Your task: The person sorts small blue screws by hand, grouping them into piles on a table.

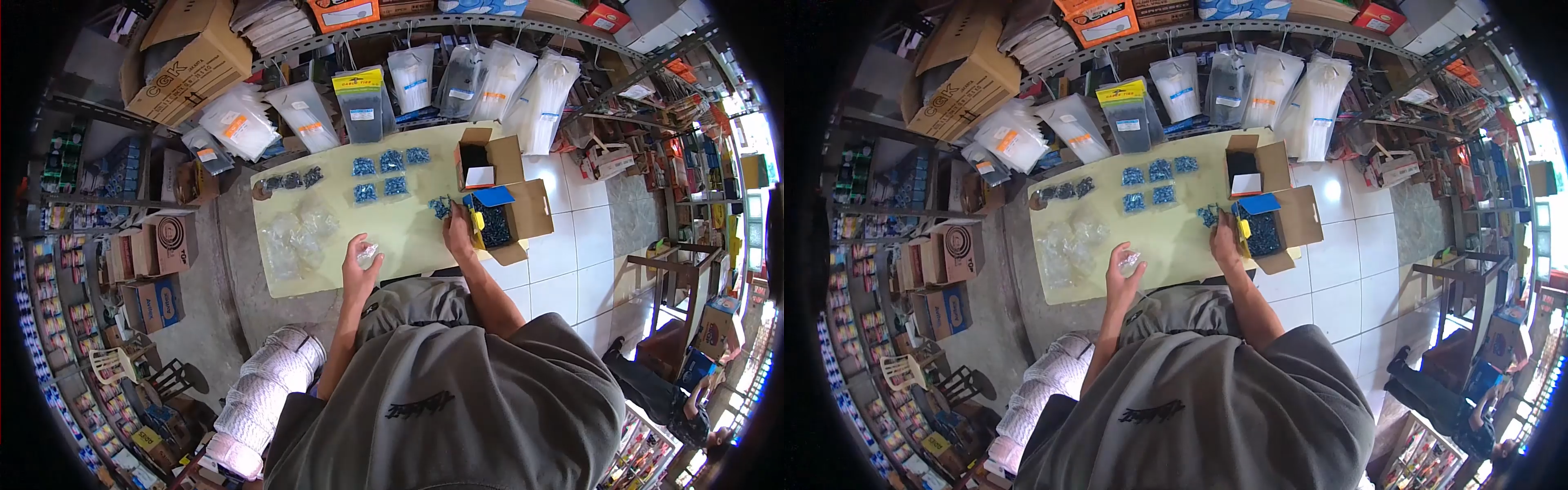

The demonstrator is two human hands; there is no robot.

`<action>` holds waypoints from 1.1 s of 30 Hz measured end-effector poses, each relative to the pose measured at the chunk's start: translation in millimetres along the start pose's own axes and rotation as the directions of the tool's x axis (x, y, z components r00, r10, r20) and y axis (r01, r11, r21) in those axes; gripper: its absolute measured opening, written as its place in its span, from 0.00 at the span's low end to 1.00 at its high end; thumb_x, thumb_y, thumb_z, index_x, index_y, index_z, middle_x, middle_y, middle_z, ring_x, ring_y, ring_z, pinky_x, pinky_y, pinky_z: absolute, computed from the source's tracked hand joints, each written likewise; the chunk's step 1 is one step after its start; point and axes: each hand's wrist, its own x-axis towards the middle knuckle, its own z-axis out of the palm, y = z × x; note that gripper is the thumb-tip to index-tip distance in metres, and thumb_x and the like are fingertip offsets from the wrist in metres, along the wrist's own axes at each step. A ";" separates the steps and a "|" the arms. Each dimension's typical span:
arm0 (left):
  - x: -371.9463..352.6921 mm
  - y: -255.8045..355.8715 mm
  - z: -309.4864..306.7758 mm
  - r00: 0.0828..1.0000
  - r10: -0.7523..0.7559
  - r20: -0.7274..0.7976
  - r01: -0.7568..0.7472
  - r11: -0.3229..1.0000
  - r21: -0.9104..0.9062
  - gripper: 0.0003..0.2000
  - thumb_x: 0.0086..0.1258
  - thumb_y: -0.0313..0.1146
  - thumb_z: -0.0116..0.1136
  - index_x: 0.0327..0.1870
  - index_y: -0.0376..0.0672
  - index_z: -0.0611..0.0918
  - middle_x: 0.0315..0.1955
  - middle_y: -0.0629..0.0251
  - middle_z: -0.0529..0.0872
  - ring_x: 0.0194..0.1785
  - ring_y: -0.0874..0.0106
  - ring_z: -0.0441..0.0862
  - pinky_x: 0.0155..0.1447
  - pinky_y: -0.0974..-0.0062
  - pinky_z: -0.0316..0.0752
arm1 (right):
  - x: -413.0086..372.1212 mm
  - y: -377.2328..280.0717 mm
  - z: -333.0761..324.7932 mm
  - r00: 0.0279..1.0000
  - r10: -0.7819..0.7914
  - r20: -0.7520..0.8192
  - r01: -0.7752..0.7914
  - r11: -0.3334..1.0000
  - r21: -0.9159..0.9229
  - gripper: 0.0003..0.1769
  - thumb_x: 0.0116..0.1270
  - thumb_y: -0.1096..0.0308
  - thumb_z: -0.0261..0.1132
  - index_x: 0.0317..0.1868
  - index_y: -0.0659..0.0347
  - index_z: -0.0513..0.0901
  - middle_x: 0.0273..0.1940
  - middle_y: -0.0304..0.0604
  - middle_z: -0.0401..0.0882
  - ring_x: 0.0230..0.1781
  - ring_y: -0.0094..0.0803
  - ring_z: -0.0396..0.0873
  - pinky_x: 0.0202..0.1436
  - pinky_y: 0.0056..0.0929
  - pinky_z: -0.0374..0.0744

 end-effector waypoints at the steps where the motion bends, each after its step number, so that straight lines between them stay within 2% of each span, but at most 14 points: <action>1: 0.9 -0.4 -2.7 1.000 0.006 0.002 -0.006 1.000 -0.002 0.26 0.58 0.25 0.67 0.60 0.44 0.73 0.41 0.64 0.81 0.49 0.70 0.77 0.58 0.70 0.71 | 1.4 -1.8 -1.3 0.999 0.027 0.022 -0.028 0.998 0.050 0.29 0.58 0.77 0.59 0.62 0.72 0.67 0.51 0.60 0.69 0.56 0.56 0.67 0.62 0.47 0.67; 5: 2.4 -8.3 -11.5 1.000 0.031 0.005 -0.031 0.999 0.014 0.26 0.58 0.26 0.67 0.60 0.44 0.73 0.41 0.64 0.81 0.49 0.70 0.77 0.58 0.70 0.70 | 3.0 -19.3 -8.5 1.000 0.019 0.012 -0.019 1.000 0.003 0.34 0.57 0.73 0.63 0.64 0.75 0.64 0.55 0.62 0.66 0.57 0.58 0.66 0.64 0.46 0.65; 7: 3.5 -8.1 -13.5 0.999 0.039 0.011 -0.039 0.999 0.021 0.26 0.58 0.26 0.67 0.60 0.44 0.73 0.42 0.63 0.81 0.50 0.70 0.77 0.58 0.70 0.70 | 3.6 -20.2 -1.1 0.996 -0.024 -0.085 0.018 0.997 -0.071 0.41 0.54 0.69 0.68 0.65 0.77 0.60 0.60 0.64 0.62 0.60 0.60 0.64 0.66 0.47 0.64; 10: -1.5 -9.4 -15.8 0.999 0.052 -0.014 -0.051 0.998 0.025 0.26 0.58 0.26 0.67 0.59 0.43 0.73 0.39 0.62 0.82 0.48 0.67 0.78 0.57 0.68 0.71 | 11.0 -15.8 12.2 0.995 -0.021 -0.093 0.024 0.999 0.028 0.46 0.52 0.66 0.71 0.67 0.75 0.59 0.63 0.64 0.59 0.62 0.61 0.62 0.67 0.48 0.63; 14: 3.5 -12.6 -17.9 0.999 0.035 -0.035 -0.035 0.999 -0.004 0.26 0.58 0.26 0.67 0.60 0.43 0.73 0.41 0.63 0.81 0.49 0.69 0.77 0.58 0.70 0.71 | 22.1 -8.4 20.4 0.998 0.002 -0.057 -0.003 1.000 -0.012 0.47 0.49 0.68 0.74 0.66 0.73 0.60 0.62 0.63 0.61 0.62 0.59 0.63 0.66 0.48 0.64; 16: 0.0 -12.9 -19.1 0.999 0.020 -0.033 -0.021 0.999 -0.024 0.27 0.58 0.25 0.67 0.60 0.43 0.72 0.41 0.64 0.80 0.50 0.70 0.77 0.58 0.70 0.70 | 25.7 3.4 23.8 0.995 -0.092 -0.048 0.094 0.995 0.034 0.46 0.48 0.69 0.75 0.67 0.68 0.63 0.62 0.61 0.62 0.62 0.57 0.64 0.67 0.47 0.64; 20: 0.9 -9.5 -16.7 0.998 0.016 -0.061 -0.017 1.000 -0.026 0.26 0.59 0.25 0.67 0.60 0.43 0.72 0.42 0.64 0.80 0.50 0.71 0.77 0.58 0.71 0.70 | 25.9 8.2 20.8 0.995 -0.096 -0.031 0.099 0.990 0.096 0.43 0.48 0.70 0.75 0.65 0.67 0.65 0.61 0.58 0.64 0.62 0.56 0.64 0.66 0.46 0.65; 22: 1.0 -9.1 -14.8 0.997 0.011 -0.076 -0.014 0.999 -0.029 0.26 0.59 0.25 0.67 0.60 0.43 0.72 0.42 0.63 0.80 0.50 0.70 0.77 0.58 0.71 0.70 | 26.1 -4.6 7.0 0.999 -0.044 -0.001 0.043 0.984 0.171 0.41 0.48 0.72 0.74 0.64 0.66 0.67 0.59 0.57 0.66 0.62 0.55 0.65 0.66 0.45 0.66; 26: 2.0 -7.2 -13.3 0.995 0.022 -0.100 -0.025 0.999 -0.026 0.26 0.58 0.26 0.67 0.60 0.43 0.73 0.41 0.61 0.82 0.49 0.68 0.78 0.57 0.69 0.71 | 28.7 -8.1 -2.3 0.994 -0.086 0.069 0.074 0.984 0.164 0.40 0.48 0.76 0.72 0.64 0.64 0.68 0.58 0.57 0.66 0.61 0.55 0.65 0.66 0.43 0.68; 28: 1.2 -5.9 -13.5 0.995 0.020 -0.099 -0.023 0.999 -0.031 0.26 0.58 0.26 0.67 0.60 0.43 0.73 0.41 0.61 0.82 0.49 0.68 0.78 0.57 0.69 0.71 | 29.8 -3.6 -2.2 0.987 -0.112 0.111 0.094 0.983 0.157 0.41 0.46 0.79 0.72 0.64 0.61 0.67 0.57 0.57 0.65 0.61 0.56 0.66 0.64 0.45 0.69; 33: 2.5 -8.0 -14.3 0.997 0.008 -0.072 -0.009 1.000 -0.013 0.27 0.58 0.25 0.67 0.60 0.43 0.72 0.43 0.63 0.80 0.51 0.70 0.77 0.58 0.71 0.71 | 31.8 5.6 3.3 0.986 -0.130 0.108 0.106 0.972 0.211 0.42 0.46 0.79 0.72 0.65 0.60 0.68 0.56 0.56 0.67 0.60 0.56 0.68 0.64 0.45 0.69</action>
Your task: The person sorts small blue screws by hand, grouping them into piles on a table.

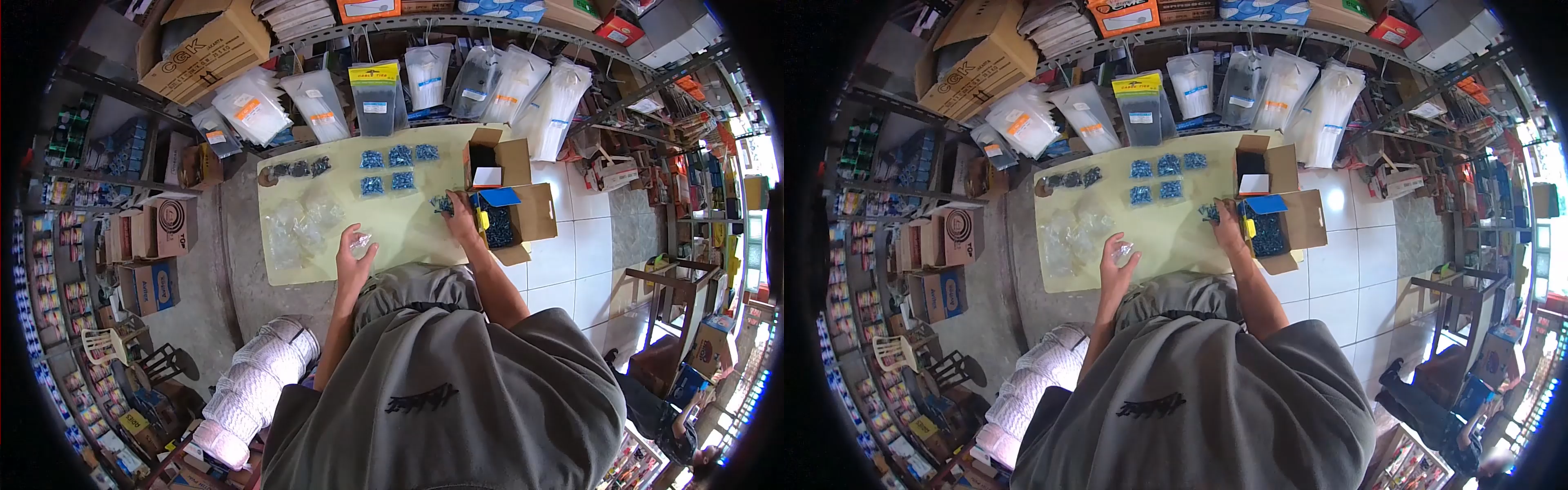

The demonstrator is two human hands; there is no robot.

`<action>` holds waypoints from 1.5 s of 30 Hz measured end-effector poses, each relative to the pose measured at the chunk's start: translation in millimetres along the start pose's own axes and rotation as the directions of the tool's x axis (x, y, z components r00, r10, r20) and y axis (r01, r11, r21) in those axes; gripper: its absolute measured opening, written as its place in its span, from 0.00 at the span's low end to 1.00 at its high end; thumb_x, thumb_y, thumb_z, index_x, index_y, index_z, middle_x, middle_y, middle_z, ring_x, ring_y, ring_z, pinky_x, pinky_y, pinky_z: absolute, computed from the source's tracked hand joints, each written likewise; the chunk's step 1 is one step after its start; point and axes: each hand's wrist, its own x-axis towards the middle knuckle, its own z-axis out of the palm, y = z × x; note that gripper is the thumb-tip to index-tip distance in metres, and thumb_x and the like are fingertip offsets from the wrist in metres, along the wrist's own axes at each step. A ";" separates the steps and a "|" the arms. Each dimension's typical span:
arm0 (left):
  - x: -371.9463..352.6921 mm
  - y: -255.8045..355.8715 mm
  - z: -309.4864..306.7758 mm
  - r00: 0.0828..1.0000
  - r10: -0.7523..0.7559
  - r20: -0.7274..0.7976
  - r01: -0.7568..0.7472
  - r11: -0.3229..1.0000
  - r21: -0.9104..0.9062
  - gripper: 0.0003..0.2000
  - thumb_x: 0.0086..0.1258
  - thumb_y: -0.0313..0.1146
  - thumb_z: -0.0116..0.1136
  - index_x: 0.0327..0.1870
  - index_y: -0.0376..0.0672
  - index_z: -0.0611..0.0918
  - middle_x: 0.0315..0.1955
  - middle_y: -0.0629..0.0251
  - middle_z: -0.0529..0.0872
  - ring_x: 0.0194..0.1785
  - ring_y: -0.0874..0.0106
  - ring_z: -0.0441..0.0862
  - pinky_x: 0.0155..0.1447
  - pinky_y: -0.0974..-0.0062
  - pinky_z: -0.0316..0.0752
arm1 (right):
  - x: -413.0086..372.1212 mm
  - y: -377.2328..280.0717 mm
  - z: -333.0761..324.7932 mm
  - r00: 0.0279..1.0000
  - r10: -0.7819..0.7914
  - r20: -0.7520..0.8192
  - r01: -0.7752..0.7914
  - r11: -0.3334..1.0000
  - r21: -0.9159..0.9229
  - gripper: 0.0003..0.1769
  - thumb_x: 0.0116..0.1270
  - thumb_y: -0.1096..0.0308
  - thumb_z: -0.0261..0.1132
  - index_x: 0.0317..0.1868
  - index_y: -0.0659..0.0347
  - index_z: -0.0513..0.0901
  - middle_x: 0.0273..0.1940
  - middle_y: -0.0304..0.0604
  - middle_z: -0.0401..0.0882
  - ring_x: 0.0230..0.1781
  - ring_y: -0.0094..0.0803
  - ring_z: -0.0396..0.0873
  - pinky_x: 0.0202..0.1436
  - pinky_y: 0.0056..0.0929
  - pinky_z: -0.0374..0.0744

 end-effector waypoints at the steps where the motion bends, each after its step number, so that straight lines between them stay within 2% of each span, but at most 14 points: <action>1: -0.3 -1.6 -0.1 1.000 -0.002 0.001 0.002 1.000 0.001 0.27 0.58 0.25 0.67 0.60 0.43 0.72 0.43 0.63 0.80 0.51 0.70 0.77 0.58 0.71 0.71 | -0.9 0.4 0.4 1.000 -0.009 -0.012 0.009 1.000 -0.018 0.42 0.46 0.79 0.73 0.64 0.61 0.68 0.55 0.56 0.67 0.59 0.56 0.68 0.64 0.45 0.69; 5: 0.4 -2.1 -1.3 1.000 0.000 0.008 0.000 1.000 -0.001 0.27 0.59 0.25 0.67 0.60 0.43 0.72 0.44 0.62 0.80 0.51 0.70 0.77 0.59 0.71 0.71 | -6.3 -8.6 0.0 0.999 -0.002 -0.042 0.000 0.999 -0.054 0.44 0.46 0.75 0.74 0.66 0.64 0.65 0.57 0.58 0.67 0.60 0.55 0.67 0.64 0.42 0.69; 14: -2.6 -0.3 -1.8 1.000 0.005 0.021 -0.005 1.000 -0.009 0.27 0.59 0.26 0.67 0.61 0.43 0.72 0.44 0.62 0.80 0.51 0.70 0.77 0.59 0.71 0.71 | -23.5 -20.5 -11.8 0.998 0.048 -0.031 -0.051 0.995 -0.085 0.44 0.48 0.81 0.66 0.68 0.68 0.59 0.59 0.60 0.63 0.61 0.56 0.64 0.66 0.44 0.65; 17: -0.9 -1.5 -2.2 0.999 0.016 0.028 -0.016 1.000 -0.012 0.27 0.60 0.26 0.67 0.61 0.43 0.72 0.43 0.62 0.80 0.51 0.69 0.77 0.59 0.71 0.71 | -15.8 -8.2 -3.6 0.998 -0.040 -0.057 0.033 0.992 -0.123 0.42 0.49 0.82 0.64 0.68 0.67 0.61 0.58 0.58 0.64 0.59 0.56 0.66 0.62 0.42 0.70; 19: -2.5 -3.0 -2.4 0.999 0.011 0.031 -0.011 1.000 -0.001 0.26 0.60 0.26 0.67 0.61 0.43 0.72 0.43 0.62 0.80 0.51 0.69 0.77 0.58 0.71 0.71 | -14.0 1.1 2.2 0.999 0.036 -0.029 -0.037 0.999 -0.027 0.40 0.50 0.83 0.63 0.67 0.65 0.62 0.58 0.58 0.65 0.57 0.55 0.68 0.57 0.39 0.75; 21: -1.1 -4.7 -0.4 1.000 0.001 0.021 0.000 0.999 -0.033 0.26 0.59 0.26 0.67 0.60 0.43 0.72 0.43 0.63 0.79 0.50 0.70 0.77 0.58 0.71 0.71 | -11.7 6.1 0.8 0.999 -0.031 -0.028 0.027 0.992 -0.124 0.43 0.50 0.83 0.63 0.69 0.63 0.60 0.59 0.58 0.62 0.55 0.53 0.70 0.54 0.37 0.77; 24: -1.0 2.0 0.0 1.000 0.023 -0.015 -0.023 1.000 -0.014 0.26 0.58 0.26 0.67 0.59 0.43 0.73 0.40 0.61 0.82 0.48 0.67 0.78 0.57 0.69 0.71 | -14.0 -7.2 -7.7 0.998 -0.014 0.055 0.014 1.000 -0.002 0.53 0.45 0.79 0.71 0.72 0.62 0.54 0.62 0.59 0.55 0.58 0.55 0.67 0.58 0.40 0.75; 27: -1.0 1.9 -0.7 1.000 0.017 -0.014 -0.017 0.999 -0.029 0.25 0.58 0.26 0.67 0.59 0.43 0.73 0.40 0.61 0.82 0.49 0.67 0.78 0.57 0.69 0.71 | -13.4 -9.8 -9.7 0.987 -0.163 0.016 0.163 0.985 -0.055 0.55 0.43 0.77 0.76 0.72 0.62 0.54 0.63 0.60 0.56 0.60 0.57 0.64 0.63 0.42 0.71; 33: -3.1 -0.5 -2.4 0.998 0.051 -0.033 -0.051 0.999 0.014 0.26 0.58 0.26 0.67 0.59 0.43 0.73 0.40 0.61 0.82 0.48 0.67 0.78 0.57 0.68 0.71 | -6.5 2.2 -2.8 0.983 -0.174 0.067 0.176 0.984 -0.030 0.50 0.45 0.75 0.77 0.69 0.61 0.60 0.61 0.59 0.62 0.62 0.55 0.64 0.66 0.43 0.67; 34: -3.5 -1.6 -2.8 0.998 0.046 -0.031 -0.046 0.999 0.013 0.26 0.58 0.26 0.67 0.59 0.43 0.73 0.40 0.61 0.82 0.48 0.67 0.79 0.57 0.68 0.71 | -5.7 2.3 -3.7 0.986 -0.162 0.050 0.165 0.985 -0.060 0.46 0.46 0.76 0.76 0.67 0.60 0.64 0.59 0.55 0.65 0.60 0.51 0.68 0.62 0.40 0.73; 38: -4.1 -1.1 -4.5 0.999 0.040 -0.036 -0.039 0.999 0.024 0.26 0.58 0.26 0.67 0.59 0.43 0.73 0.40 0.61 0.82 0.49 0.66 0.79 0.57 0.68 0.71 | -0.2 13.6 0.5 0.986 -0.018 0.168 0.002 0.995 0.096 0.46 0.46 0.77 0.76 0.67 0.58 0.65 0.61 0.56 0.63 0.63 0.53 0.65 0.66 0.41 0.69; 40: -5.2 1.4 -5.1 0.999 0.039 -0.025 -0.039 0.999 0.023 0.26 0.58 0.27 0.67 0.59 0.43 0.73 0.41 0.60 0.82 0.49 0.66 0.79 0.57 0.68 0.71 | -1.6 14.1 1.1 0.992 -0.061 0.112 0.047 0.991 0.123 0.42 0.48 0.79 0.75 0.65 0.57 0.68 0.58 0.52 0.66 0.53 0.43 0.74 0.49 0.30 0.82; 41: -5.0 2.5 -4.8 0.999 0.037 -0.025 -0.036 0.999 0.022 0.26 0.58 0.27 0.67 0.59 0.43 0.73 0.41 0.60 0.82 0.49 0.66 0.79 0.57 0.68 0.71 | -3.2 14.1 0.6 0.992 -0.059 0.115 0.045 0.992 0.122 0.42 0.48 0.79 0.75 0.65 0.57 0.68 0.58 0.52 0.66 0.53 0.43 0.74 0.49 0.30 0.82; 45: -5.1 -1.3 -4.6 0.998 0.054 -0.024 -0.053 0.997 0.053 0.26 0.58 0.27 0.67 0.60 0.43 0.73 0.41 0.60 0.82 0.50 0.65 0.79 0.58 0.67 0.71 | -4.5 -9.7 -14.2 0.989 -0.070 0.129 0.058 0.994 0.091 0.44 0.46 0.77 0.76 0.66 0.56 0.67 0.59 0.53 0.65 0.58 0.50 0.69 0.59 0.39 0.75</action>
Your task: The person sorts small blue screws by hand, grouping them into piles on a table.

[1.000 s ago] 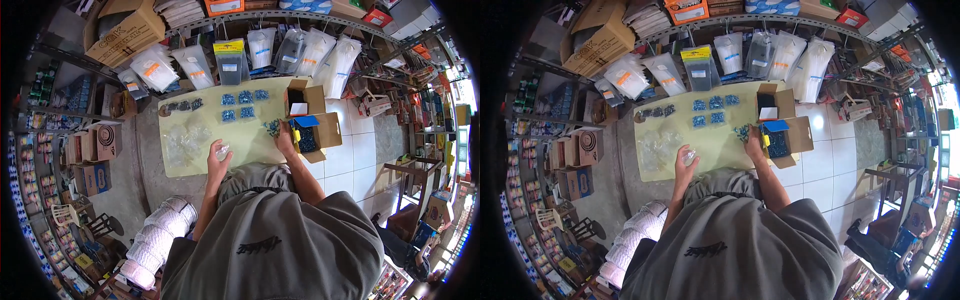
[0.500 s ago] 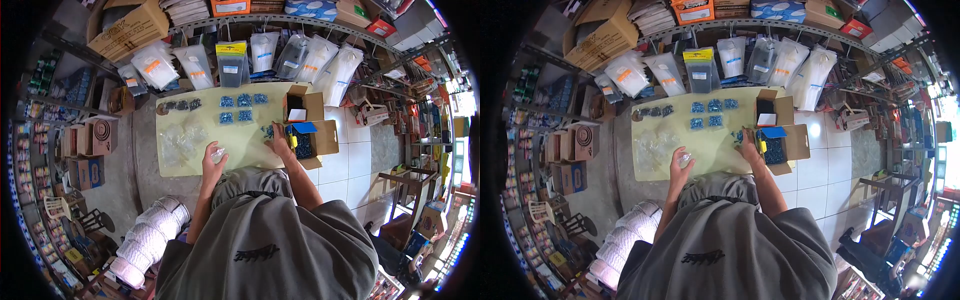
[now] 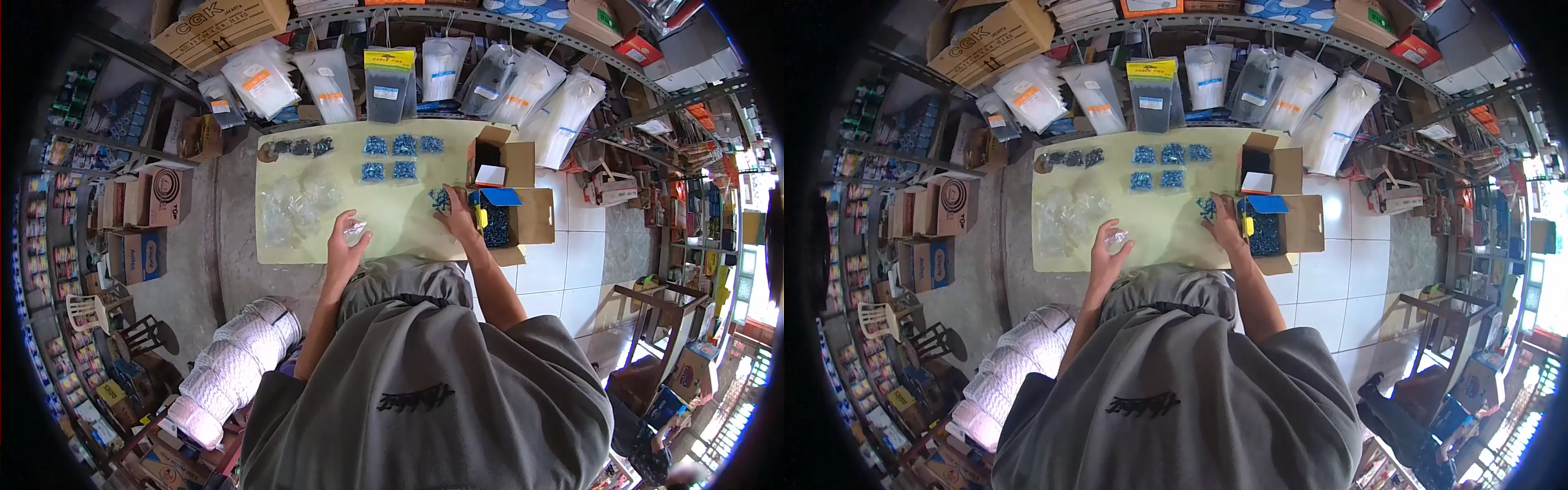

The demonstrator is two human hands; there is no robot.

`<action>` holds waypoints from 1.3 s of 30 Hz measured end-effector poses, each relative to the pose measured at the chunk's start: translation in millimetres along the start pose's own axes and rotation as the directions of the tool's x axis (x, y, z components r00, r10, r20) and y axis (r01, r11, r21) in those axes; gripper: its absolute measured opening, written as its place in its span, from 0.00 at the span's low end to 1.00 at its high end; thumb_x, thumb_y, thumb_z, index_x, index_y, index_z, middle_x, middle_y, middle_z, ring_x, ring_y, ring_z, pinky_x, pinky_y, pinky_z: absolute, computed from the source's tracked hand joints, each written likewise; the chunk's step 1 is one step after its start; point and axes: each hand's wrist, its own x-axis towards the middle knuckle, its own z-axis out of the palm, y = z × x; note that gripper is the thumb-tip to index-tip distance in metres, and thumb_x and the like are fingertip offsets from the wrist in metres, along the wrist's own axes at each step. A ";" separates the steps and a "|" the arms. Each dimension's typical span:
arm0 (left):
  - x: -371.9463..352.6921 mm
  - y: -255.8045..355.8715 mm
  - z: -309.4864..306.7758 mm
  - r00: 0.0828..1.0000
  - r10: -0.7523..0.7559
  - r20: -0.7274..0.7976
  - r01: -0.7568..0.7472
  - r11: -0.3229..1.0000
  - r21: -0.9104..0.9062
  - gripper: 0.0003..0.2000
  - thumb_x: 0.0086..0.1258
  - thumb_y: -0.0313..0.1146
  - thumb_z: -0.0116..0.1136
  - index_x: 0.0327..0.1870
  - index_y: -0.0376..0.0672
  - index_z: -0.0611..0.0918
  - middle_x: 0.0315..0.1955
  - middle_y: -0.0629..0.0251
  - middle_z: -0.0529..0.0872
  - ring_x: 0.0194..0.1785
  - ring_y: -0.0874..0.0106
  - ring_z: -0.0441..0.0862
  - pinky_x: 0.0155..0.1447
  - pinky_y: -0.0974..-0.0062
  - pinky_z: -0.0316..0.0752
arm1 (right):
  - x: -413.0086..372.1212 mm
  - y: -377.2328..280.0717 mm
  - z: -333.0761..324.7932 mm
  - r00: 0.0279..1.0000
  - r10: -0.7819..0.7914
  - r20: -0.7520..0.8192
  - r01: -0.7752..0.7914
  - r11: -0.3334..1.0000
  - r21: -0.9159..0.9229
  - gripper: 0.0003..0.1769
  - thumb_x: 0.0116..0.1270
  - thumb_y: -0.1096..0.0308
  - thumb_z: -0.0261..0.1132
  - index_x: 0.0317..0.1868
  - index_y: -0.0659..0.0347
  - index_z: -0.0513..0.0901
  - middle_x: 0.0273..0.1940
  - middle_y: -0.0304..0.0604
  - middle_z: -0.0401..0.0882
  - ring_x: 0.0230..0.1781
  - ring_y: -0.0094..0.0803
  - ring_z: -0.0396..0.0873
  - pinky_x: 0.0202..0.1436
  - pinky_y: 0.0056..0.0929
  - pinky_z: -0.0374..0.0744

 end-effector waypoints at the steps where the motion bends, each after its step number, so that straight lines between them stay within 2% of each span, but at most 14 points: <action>1: 0.3 -0.9 0.1 1.000 -0.003 -0.003 0.003 1.000 -0.014 0.26 0.58 0.27 0.67 0.60 0.43 0.73 0.41 0.60 0.82 0.50 0.65 0.79 0.58 0.67 0.71 | -0.3 -3.4 -2.1 0.998 -0.057 -0.002 0.056 0.996 -0.067 0.45 0.46 0.76 0.76 0.66 0.56 0.67 0.59 0.55 0.64 0.60 0.53 0.66 0.63 0.42 0.71; 5: 0.9 0.6 -0.6 1.000 -0.018 -0.008 0.018 1.000 -0.005 0.26 0.58 0.28 0.68 0.60 0.43 0.73 0.41 0.59 0.82 0.50 0.65 0.79 0.58 0.67 0.71 | -4.3 -17.4 -8.3 0.999 0.038 0.027 -0.029 0.965 -0.259 0.45 0.49 0.76 0.73 0.68 0.54 0.64 0.63 0.56 0.60 0.63 0.60 0.61 0.64 0.50 0.68; 7: 1.1 2.7 -1.0 0.999 -0.042 0.004 0.042 0.999 -0.006 0.27 0.58 0.27 0.67 0.60 0.44 0.73 0.43 0.61 0.81 0.51 0.67 0.78 0.59 0.69 0.70 | -4.8 -18.8 -9.2 0.999 -0.024 0.045 0.037 0.955 -0.294 0.45 0.49 0.77 0.67 0.70 0.50 0.63 0.69 0.59 0.54 0.67 0.64 0.56 0.67 0.55 0.64; 8: 1.9 3.9 -1.1 0.999 -0.042 0.005 0.042 0.999 -0.006 0.27 0.58 0.27 0.67 0.60 0.44 0.73 0.43 0.61 0.81 0.51 0.67 0.78 0.59 0.69 0.70 | -3.9 -19.4 -9.6 0.999 -0.024 0.045 0.036 0.955 -0.294 0.45 0.49 0.77 0.67 0.70 0.50 0.63 0.69 0.59 0.54 0.67 0.64 0.56 0.67 0.55 0.64; 10: 2.4 3.0 -1.3 0.999 -0.034 0.011 0.034 0.999 -0.005 0.27 0.58 0.27 0.68 0.60 0.44 0.73 0.43 0.61 0.81 0.51 0.67 0.78 0.59 0.69 0.70 | -2.4 -21.0 -10.4 0.978 -0.135 0.162 0.189 0.901 -0.391 0.46 0.50 0.79 0.63 0.72 0.49 0.60 0.71 0.63 0.50 0.69 0.63 0.56 0.70 0.51 0.62; 13: 3.1 1.7 -0.8 0.999 -0.028 0.016 0.029 0.999 -0.016 0.27 0.58 0.27 0.68 0.60 0.44 0.73 0.43 0.61 0.81 0.51 0.67 0.78 0.59 0.69 0.70 | -1.9 -26.7 -13.5 0.955 -0.120 0.273 0.227 0.884 -0.408 0.46 0.50 0.79 0.61 0.73 0.46 0.60 0.72 0.63 0.47 0.70 0.65 0.53 0.71 0.51 0.62; 23: 2.9 -0.5 -1.1 0.999 -0.051 0.004 0.051 0.999 -0.001 0.27 0.58 0.26 0.67 0.60 0.44 0.73 0.42 0.62 0.81 0.51 0.69 0.77 0.59 0.70 0.70 | 5.3 -7.8 0.6 0.915 -0.152 0.373 0.344 0.778 -0.525 0.43 0.53 0.81 0.57 0.72 0.51 0.60 0.73 0.56 0.50 0.70 0.63 0.54 0.72 0.48 0.63; 26: 6.0 0.4 -0.4 0.998 -0.064 0.008 0.064 0.996 -0.055 0.27 0.58 0.25 0.67 0.60 0.44 0.73 0.42 0.62 0.81 0.51 0.70 0.77 0.58 0.71 0.71 | 8.3 -5.8 1.8 0.895 -0.172 0.411 0.419 0.640 -0.644 0.42 0.53 0.79 0.58 0.72 0.55 0.60 0.73 0.55 0.53 0.72 0.57 0.55 0.75 0.46 0.57; 29: 5.4 -3.7 0.8 0.999 -0.031 0.012 0.031 0.998 -0.059 0.27 0.58 0.25 0.68 0.60 0.43 0.72 0.42 0.62 0.80 0.51 0.70 0.77 0.58 0.71 0.71 | 6.2 -5.1 2.4 0.908 -0.082 0.410 0.329 0.747 -0.578 0.42 0.52 0.81 0.57 0.72 0.55 0.61 0.73 0.51 0.54 0.71 0.54 0.57 0.74 0.44 0.60; 32: 5.1 -8.8 3.6 1.000 -0.028 -0.010 0.027 0.998 -0.063 0.26 0.58 0.27 0.68 0.59 0.43 0.73 0.40 0.60 0.82 0.49 0.66 0.79 0.56 0.68 0.72 | 6.5 1.4 2.6 0.912 -0.143 0.384 0.350 0.760 -0.548 0.43 0.52 0.82 0.57 0.72 0.54 0.61 0.74 0.51 0.53 0.71 0.54 0.57 0.74 0.43 0.61; 34: 4.4 -3.0 2.4 1.000 -0.024 0.000 0.024 0.999 -0.026 0.26 0.58 0.27 0.68 0.59 0.43 0.73 0.40 0.60 0.82 0.48 0.66 0.79 0.56 0.68 0.72 | 5.3 -15.5 -7.0 0.910 -0.085 0.407 0.312 0.786 -0.534 0.43 0.51 0.83 0.56 0.72 0.54 0.61 0.74 0.52 0.53 0.71 0.56 0.56 0.73 0.43 0.62; 36: 4.8 0.4 3.3 0.999 -0.034 0.006 0.034 0.999 -0.021 0.26 0.58 0.26 0.68 0.60 0.43 0.73 0.41 0.61 0.80 0.49 0.68 0.78 0.57 0.70 0.71 | 3.1 -16.5 -6.6 0.954 -0.143 0.264 0.245 0.880 -0.407 0.42 0.52 0.83 0.56 0.71 0.55 0.61 0.72 0.56 0.53 0.69 0.60 0.58 0.72 0.44 0.63; 37: 3.1 0.9 1.0 0.999 -0.041 0.008 0.041 0.999 -0.014 0.27 0.58 0.25 0.68 0.60 0.43 0.73 0.42 0.62 0.79 0.50 0.69 0.77 0.58 0.71 0.70 | 2.3 -15.5 -6.9 0.989 -0.120 0.081 0.135 0.969 -0.208 0.39 0.53 0.83 0.56 0.69 0.60 0.61 0.69 0.62 0.57 0.67 0.63 0.60 0.70 0.46 0.65; 39: 3.9 3.0 0.9 0.999 -0.035 0.005 0.035 0.999 -0.015 0.27 0.58 0.25 0.68 0.60 0.43 0.73 0.41 0.62 0.79 0.50 0.69 0.77 0.58 0.71 0.70 | 4.3 -2.8 1.0 0.992 -0.125 0.003 0.123 0.976 -0.182 0.38 0.54 0.83 0.55 0.69 0.62 0.61 0.67 0.64 0.59 0.66 0.63 0.62 0.69 0.46 0.65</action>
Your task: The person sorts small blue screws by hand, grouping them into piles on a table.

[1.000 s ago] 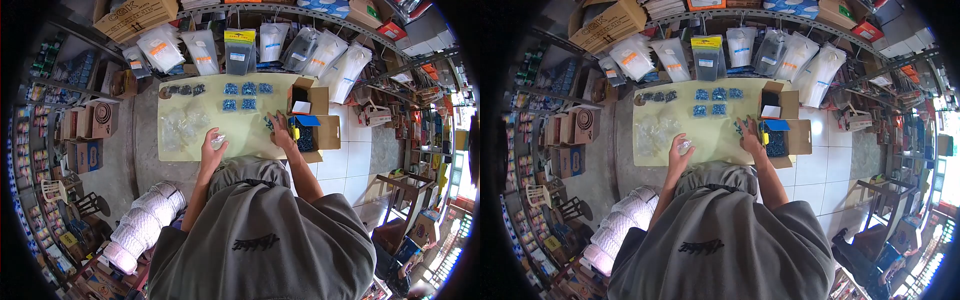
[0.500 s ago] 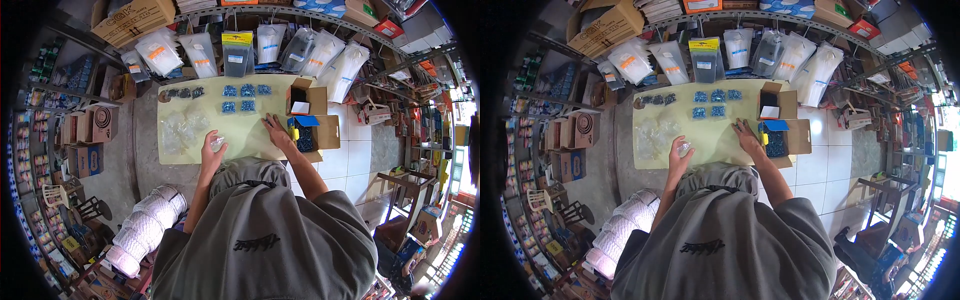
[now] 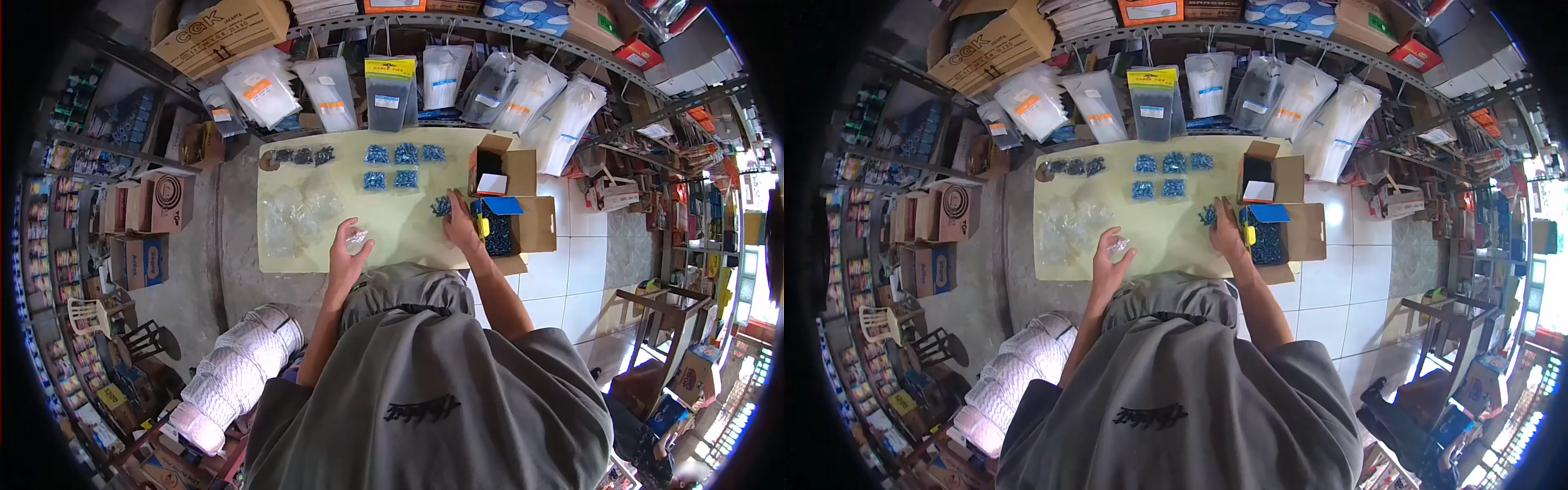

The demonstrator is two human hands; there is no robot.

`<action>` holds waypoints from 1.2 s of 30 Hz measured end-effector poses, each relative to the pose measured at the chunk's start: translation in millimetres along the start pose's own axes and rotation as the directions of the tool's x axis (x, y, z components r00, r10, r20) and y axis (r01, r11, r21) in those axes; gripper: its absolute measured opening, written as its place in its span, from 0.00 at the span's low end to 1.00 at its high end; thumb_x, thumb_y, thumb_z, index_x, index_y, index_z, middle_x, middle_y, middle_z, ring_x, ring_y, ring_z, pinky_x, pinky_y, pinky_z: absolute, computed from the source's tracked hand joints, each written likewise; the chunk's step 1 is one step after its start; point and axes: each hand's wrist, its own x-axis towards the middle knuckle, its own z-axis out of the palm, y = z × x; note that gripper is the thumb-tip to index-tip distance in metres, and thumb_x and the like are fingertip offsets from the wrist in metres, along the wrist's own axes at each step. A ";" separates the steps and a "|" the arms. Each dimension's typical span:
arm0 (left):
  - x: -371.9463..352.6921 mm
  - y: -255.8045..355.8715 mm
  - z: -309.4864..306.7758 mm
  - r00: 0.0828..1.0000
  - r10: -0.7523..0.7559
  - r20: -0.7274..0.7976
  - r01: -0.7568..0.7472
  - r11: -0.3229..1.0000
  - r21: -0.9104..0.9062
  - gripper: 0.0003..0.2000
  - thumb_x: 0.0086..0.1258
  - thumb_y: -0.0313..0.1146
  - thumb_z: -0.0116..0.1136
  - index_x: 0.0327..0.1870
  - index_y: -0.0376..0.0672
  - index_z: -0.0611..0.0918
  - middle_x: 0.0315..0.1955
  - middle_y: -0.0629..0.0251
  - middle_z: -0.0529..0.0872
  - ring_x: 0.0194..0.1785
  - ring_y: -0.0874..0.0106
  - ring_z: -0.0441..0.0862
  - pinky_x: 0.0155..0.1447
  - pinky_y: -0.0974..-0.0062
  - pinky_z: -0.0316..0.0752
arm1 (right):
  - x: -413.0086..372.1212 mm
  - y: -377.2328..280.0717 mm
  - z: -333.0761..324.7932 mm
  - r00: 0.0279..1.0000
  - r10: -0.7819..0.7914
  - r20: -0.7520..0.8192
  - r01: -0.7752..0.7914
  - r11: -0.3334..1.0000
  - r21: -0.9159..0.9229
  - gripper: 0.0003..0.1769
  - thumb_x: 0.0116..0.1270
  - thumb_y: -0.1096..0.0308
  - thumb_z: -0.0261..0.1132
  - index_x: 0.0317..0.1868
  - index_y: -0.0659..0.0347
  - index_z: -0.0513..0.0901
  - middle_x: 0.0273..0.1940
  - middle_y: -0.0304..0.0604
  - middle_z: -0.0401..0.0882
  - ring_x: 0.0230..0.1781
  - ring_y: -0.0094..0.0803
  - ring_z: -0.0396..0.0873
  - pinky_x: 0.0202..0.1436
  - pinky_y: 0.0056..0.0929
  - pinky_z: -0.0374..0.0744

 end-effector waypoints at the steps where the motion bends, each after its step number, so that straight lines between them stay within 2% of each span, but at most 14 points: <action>1: -0.6 -0.7 0.6 1.000 0.006 0.002 -0.006 1.000 -0.003 0.27 0.58 0.25 0.68 0.61 0.43 0.72 0.41 0.63 0.79 0.50 0.69 0.77 0.58 0.71 0.70 | -0.2 2.6 2.9 0.997 0.016 -0.079 -0.014 1.000 0.025 0.36 0.55 0.83 0.55 0.68 0.65 0.61 0.65 0.66 0.61 0.65 0.63 0.63 0.69 0.46 0.66; 2: -0.7 -1.6 1.3 1.000 0.003 0.001 -0.003 1.000 -0.004 0.27 0.58 0.25 0.68 0.61 0.43 0.72 0.41 0.63 0.79 0.50 0.69 0.77 0.58 0.71 0.70 | -0.3 5.4 5.9 0.993 0.023 -0.112 -0.019 0.999 0.036 0.33 0.56 0.82 0.55 0.66 0.68 0.63 0.63 0.66 0.64 0.64 0.61 0.65 0.68 0.45 0.67; 9: -1.8 -2.4 1.0 0.999 0.034 -0.018 -0.034 0.999 0.001 0.27 0.57 0.27 0.68 0.60 0.43 0.72 0.39 0.61 0.80 0.47 0.66 0.79 0.57 0.68 0.72 | 10.1 -8.0 0.4 0.979 0.178 -0.094 -0.178 0.984 0.005 0.28 0.60 0.77 0.59 0.63 0.66 0.68 0.59 0.62 0.70 0.61 0.57 0.68 0.66 0.43 0.68; 12: -3.4 -1.9 0.3 0.999 0.027 -0.018 -0.027 1.000 0.001 0.27 0.58 0.27 0.68 0.60 0.43 0.72 0.39 0.60 0.80 0.47 0.66 0.79 0.57 0.68 0.72 | 16.5 -30.3 -11.8 0.977 0.215 0.012 -0.215 0.976 0.036 0.29 0.60 0.72 0.64 0.62 0.64 0.70 0.59 0.62 0.68 0.61 0.59 0.67 0.65 0.46 0.69; 14: -3.0 -1.7 0.0 0.999 0.026 -0.020 -0.026 1.000 0.006 0.27 0.58 0.27 0.68 0.60 0.43 0.72 0.39 0.60 0.80 0.48 0.66 0.79 0.57 0.68 0.72 | 19.2 -34.6 -11.8 0.992 0.092 0.084 -0.076 0.981 -0.181 0.34 0.55 0.65 0.68 0.64 0.57 0.69 0.62 0.58 0.64 0.60 0.60 0.67 0.58 0.51 0.74; 17: -4.3 -3.0 -0.4 0.999 0.038 -0.026 -0.039 0.999 -0.007 0.27 0.58 0.27 0.68 0.60 0.43 0.72 0.39 0.60 0.80 0.48 0.66 0.79 0.57 0.68 0.72 | 20.0 -26.0 -5.4 0.977 0.056 0.208 0.007 0.957 -0.290 0.35 0.57 0.57 0.67 0.64 0.57 0.69 0.63 0.57 0.61 0.60 0.58 0.65 0.57 0.50 0.74; 20: -6.1 0.5 -3.3 0.999 0.030 -0.043 -0.031 0.999 -0.024 0.26 0.58 0.27 0.68 0.60 0.43 0.72 0.39 0.60 0.80 0.48 0.66 0.78 0.57 0.68 0.71 | 9.5 -15.1 11.1 0.997 -0.014 0.077 0.047 0.895 -0.443 0.34 0.61 0.52 0.64 0.65 0.57 0.68 0.62 0.57 0.62 0.59 0.57 0.66 0.59 0.49 0.72; 23: -11.5 3.2 -6.7 0.999 0.020 -0.043 -0.021 0.999 -0.025 0.27 0.59 0.26 0.68 0.61 0.43 0.73 0.41 0.63 0.79 0.50 0.69 0.76 0.58 0.71 0.70 | 4.2 -17.6 10.8 0.999 -0.027 0.019 0.032 0.865 -0.500 0.33 0.65 0.48 0.60 0.65 0.57 0.67 0.63 0.56 0.63 0.58 0.56 0.66 0.61 0.49 0.69; 27: -25.1 1.5 -12.4 0.999 0.022 -0.044 -0.020 0.999 0.045 0.26 0.59 0.25 0.67 0.60 0.42 0.72 0.39 0.60 0.80 0.47 0.66 0.78 0.57 0.68 0.71 | 8.8 -15.1 22.0 0.999 0.035 -0.019 -0.040 0.862 -0.506 0.33 0.66 0.43 0.58 0.64 0.56 0.69 0.64 0.55 0.63 0.59 0.56 0.65 0.60 0.49 0.68; 29: -31.7 -3.1 -14.1 0.998 -0.046 -0.049 0.049 0.996 0.069 0.26 0.59 0.25 0.66 0.59 0.42 0.72 0.39 0.61 0.80 0.47 0.66 0.78 0.56 0.69 0.72 | 22.2 -17.7 20.6 0.997 0.071 -0.030 -0.076 0.839 -0.538 0.32 0.66 0.44 0.57 0.62 0.58 0.70 0.62 0.53 0.66 0.58 0.53 0.67 0.60 0.48 0.68; 31: -38.7 -6.5 -13.8 0.997 -0.075 -0.035 0.077 0.994 0.072 0.26 0.59 0.25 0.66 0.59 0.42 0.72 0.38 0.61 0.80 0.47 0.67 0.78 0.55 0.69 0.72 | 28.5 -15.4 23.1 0.997 0.044 -0.060 -0.067 0.888 -0.455 0.24 0.67 0.50 0.59 0.53 0.59 0.75 0.54 0.50 0.71 0.53 0.49 0.70 0.56 0.46 0.71; 32: -40.7 -9.3 -14.4 0.995 -0.101 -0.028 0.102 0.992 0.068 0.26 0.59 0.25 0.66 0.59 0.42 0.72 0.38 0.62 0.80 0.46 0.67 0.78 0.54 0.69 0.73 | 29.8 -13.4 23.8 0.997 0.059 -0.059 -0.079 0.891 -0.447 0.24 0.67 0.50 0.59 0.53 0.59 0.75 0.54 0.50 0.71 0.53 0.49 0.70 0.56 0.46 0.71; 34: -41.0 -8.2 -13.4 0.992 -0.127 -0.004 0.127 0.988 0.084 0.25 0.59 0.25 0.66 0.59 0.42 0.72 0.37 0.62 0.80 0.45 0.68 0.79 0.53 0.70 0.73 | 34.2 -8.7 20.3 0.998 -0.048 -0.032 0.033 0.934 -0.355 0.14 0.66 0.58 0.61 0.42 0.60 0.76 0.44 0.49 0.74 0.46 0.47 0.73 0.51 0.44 0.73; 36: -41.7 -7.0 -11.0 0.990 -0.140 0.011 0.138 0.987 0.088 0.25 0.59 0.25 0.66 0.59 0.42 0.72 0.36 0.63 0.80 0.44 0.70 0.79 0.51 0.71 0.74 | 34.1 -6.8 18.1 0.996 -0.075 -0.050 0.057 0.954 -0.295 0.11 0.66 0.61 0.61 0.39 0.60 0.76 0.40 0.49 0.74 0.44 0.47 0.74 0.49 0.44 0.73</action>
